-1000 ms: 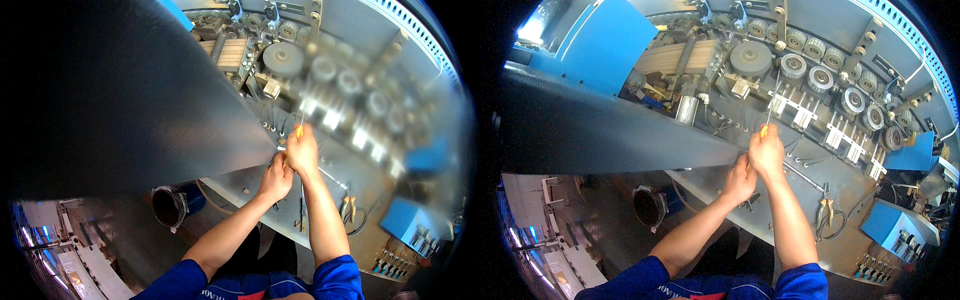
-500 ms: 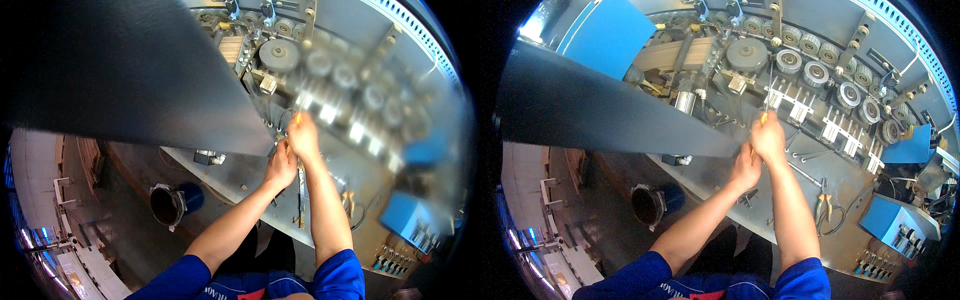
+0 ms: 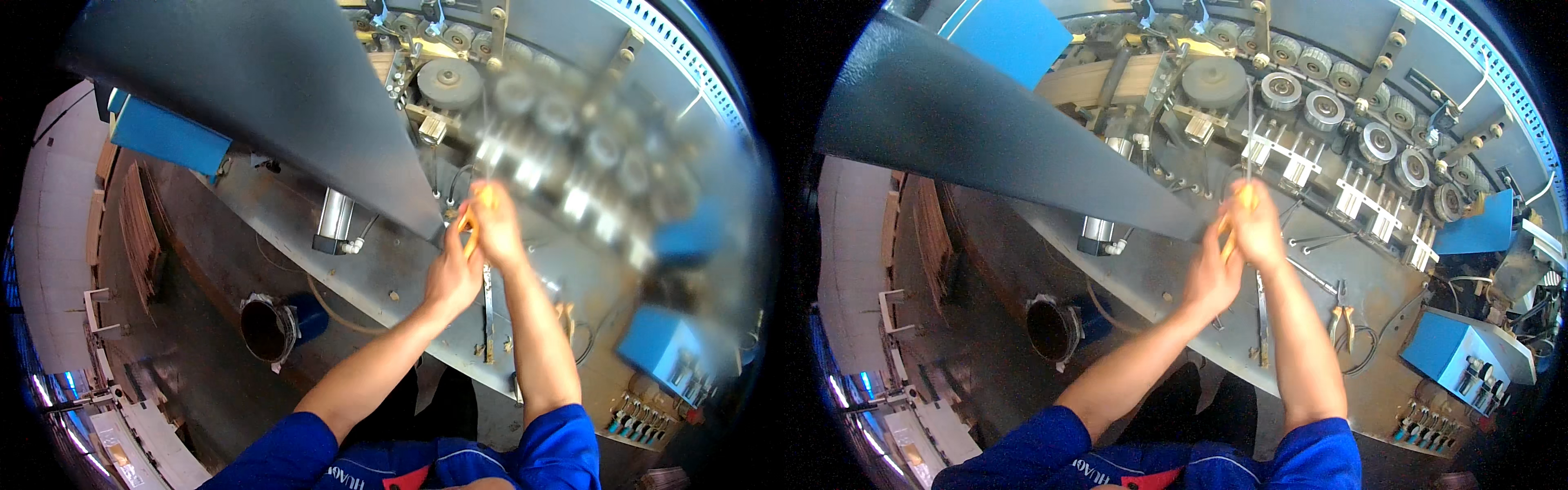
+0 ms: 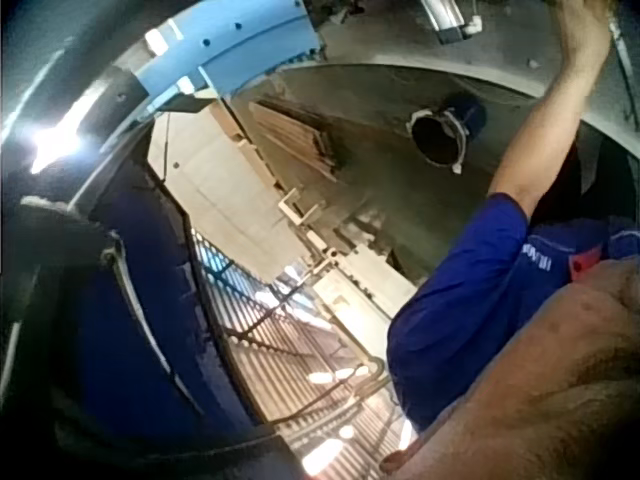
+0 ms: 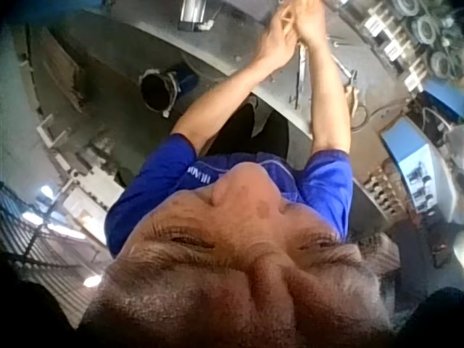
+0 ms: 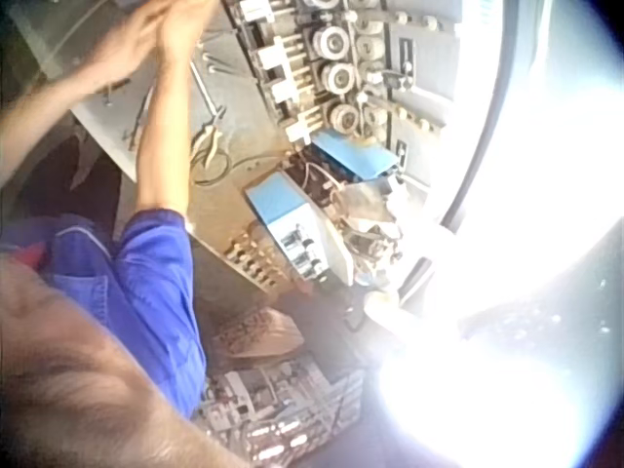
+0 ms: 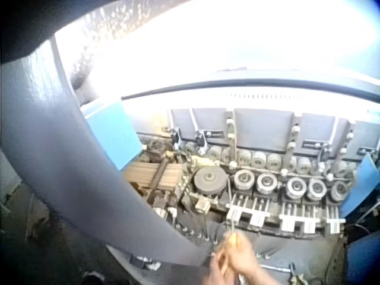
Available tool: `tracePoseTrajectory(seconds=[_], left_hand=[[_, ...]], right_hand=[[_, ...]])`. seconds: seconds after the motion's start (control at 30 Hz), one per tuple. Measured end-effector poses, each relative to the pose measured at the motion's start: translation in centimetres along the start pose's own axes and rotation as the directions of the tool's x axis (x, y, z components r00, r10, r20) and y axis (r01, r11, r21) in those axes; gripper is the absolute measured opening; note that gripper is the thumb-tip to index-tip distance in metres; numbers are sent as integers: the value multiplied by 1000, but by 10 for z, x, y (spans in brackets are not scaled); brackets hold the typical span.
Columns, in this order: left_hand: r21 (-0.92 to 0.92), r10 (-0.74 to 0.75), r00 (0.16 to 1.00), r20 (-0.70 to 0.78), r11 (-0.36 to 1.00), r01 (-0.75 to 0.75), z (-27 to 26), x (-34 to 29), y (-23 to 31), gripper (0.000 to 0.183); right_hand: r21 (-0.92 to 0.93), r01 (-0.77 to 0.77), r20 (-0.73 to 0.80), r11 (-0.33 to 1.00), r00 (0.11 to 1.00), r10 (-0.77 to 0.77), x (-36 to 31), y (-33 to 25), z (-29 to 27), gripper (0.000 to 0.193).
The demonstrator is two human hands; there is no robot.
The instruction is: The person operates a woodworking machine by using an air nozzle to clear debris, aligning long wood planks onto a conveyor belt, and adjusting internal machine components by hand.
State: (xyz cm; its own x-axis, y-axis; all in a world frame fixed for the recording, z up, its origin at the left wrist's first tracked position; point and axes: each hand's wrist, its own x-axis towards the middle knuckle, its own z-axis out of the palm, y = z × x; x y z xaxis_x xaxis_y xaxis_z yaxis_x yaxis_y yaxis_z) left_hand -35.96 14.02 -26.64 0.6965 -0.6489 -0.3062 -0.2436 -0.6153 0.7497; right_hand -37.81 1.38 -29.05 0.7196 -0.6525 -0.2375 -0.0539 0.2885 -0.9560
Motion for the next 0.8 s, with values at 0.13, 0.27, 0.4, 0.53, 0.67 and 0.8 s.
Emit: tracePoseTrajectory(seconds=[0.13,0.27,0.4,0.53,0.67,0.8], left_hand=[[-148,252,968,-20,956,-252,1,-80,-49,67],[27,132,972,196,990,-140,-10,-147,-107,70],[374,-12,920,392,916,-147,-50,-167,-163,71],[556,19,911,412,787,-268,-98,-153,-208,76],[595,38,920,389,752,-283,-130,-129,-227,80],[669,-116,916,384,718,-190,-125,-100,-227,78]], right_hand=[[-180,8,-48,984,999,-17,-101,21,11,30],[-316,-129,-50,940,992,119,-194,56,6,43],[-202,-268,-28,942,963,268,-247,96,-7,50],[-318,-396,-150,861,918,367,-279,128,-28,43],[-383,-442,-236,811,896,377,-299,143,-47,39],[-452,-472,-255,757,882,397,-307,149,-53,38]])
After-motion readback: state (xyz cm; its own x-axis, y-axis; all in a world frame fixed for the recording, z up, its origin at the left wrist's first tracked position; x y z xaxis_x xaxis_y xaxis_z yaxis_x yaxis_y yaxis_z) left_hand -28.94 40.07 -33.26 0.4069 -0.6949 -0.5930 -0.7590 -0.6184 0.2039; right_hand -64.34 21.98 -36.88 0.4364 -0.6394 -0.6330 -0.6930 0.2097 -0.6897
